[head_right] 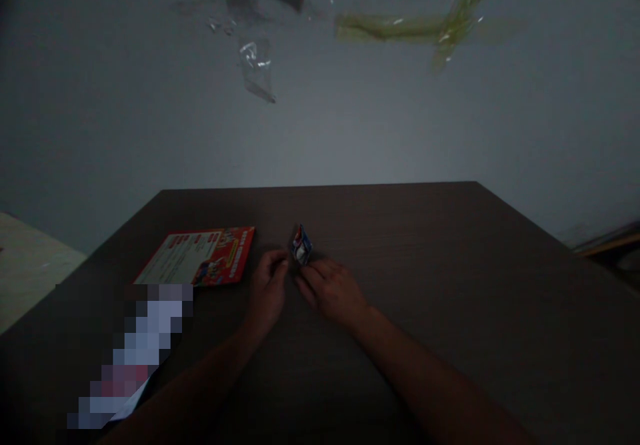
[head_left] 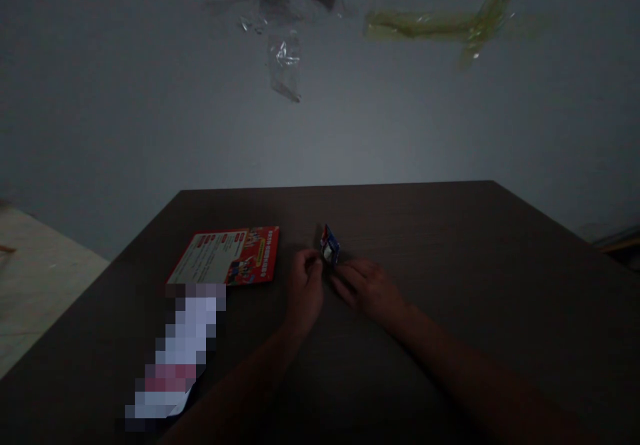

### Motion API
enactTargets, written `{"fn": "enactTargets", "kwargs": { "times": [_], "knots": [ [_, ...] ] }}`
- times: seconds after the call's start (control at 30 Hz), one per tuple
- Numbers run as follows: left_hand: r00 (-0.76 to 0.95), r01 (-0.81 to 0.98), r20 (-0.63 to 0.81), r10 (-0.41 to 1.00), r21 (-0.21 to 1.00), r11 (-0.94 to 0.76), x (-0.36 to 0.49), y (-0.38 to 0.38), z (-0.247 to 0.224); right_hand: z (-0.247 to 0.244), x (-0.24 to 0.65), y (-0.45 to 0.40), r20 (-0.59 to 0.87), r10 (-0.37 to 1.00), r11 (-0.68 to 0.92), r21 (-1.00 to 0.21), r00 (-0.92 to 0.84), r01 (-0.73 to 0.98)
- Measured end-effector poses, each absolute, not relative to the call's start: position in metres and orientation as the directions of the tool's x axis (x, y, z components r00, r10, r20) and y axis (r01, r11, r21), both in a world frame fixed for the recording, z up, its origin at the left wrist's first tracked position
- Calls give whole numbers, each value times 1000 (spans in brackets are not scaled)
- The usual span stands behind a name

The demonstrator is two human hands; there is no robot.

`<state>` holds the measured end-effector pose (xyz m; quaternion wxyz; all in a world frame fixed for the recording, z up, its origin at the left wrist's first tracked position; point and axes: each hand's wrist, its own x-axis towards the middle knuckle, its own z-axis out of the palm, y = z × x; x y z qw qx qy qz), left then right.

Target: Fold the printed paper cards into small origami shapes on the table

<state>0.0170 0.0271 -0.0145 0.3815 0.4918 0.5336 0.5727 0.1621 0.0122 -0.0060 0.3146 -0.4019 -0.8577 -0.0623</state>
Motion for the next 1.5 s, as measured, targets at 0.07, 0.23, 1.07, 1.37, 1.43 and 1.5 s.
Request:
{"fn": "enactTargets", "kwargs": {
  "times": [0.07, 0.23, 1.07, 1.37, 1.43, 1.5],
  "knots": [
    [-205, 119, 164, 965, 983, -142, 17, 26, -13, -6, 162, 11, 596, 647, 674, -157, -475, 722],
    [-151, 165, 180, 972, 974, -154, 16, 21, -11, -7, 162, 9, 616, 641, 677, -171, -458, 716],
    [69, 997, 51, 996, -41, -67, -66, 28, 38, -10, 170, -4, 536, 673, 701, -241, -510, 671],
    [34, 999, 35, 999, -9, -34, -65, 30, 41, -10, 172, -3, 546, 667, 705, -242, -508, 666],
    [21, 1000, 44, 999, 1, -21, -68, 31, 42, -10, 172, -2, 541, 666, 710, -249, -514, 658],
    [10, 1000, 50, 999, 13, -11, -70, 33, 42, -10, 173, -2, 532, 669, 711, -253, -519, 656]
  ]
}}
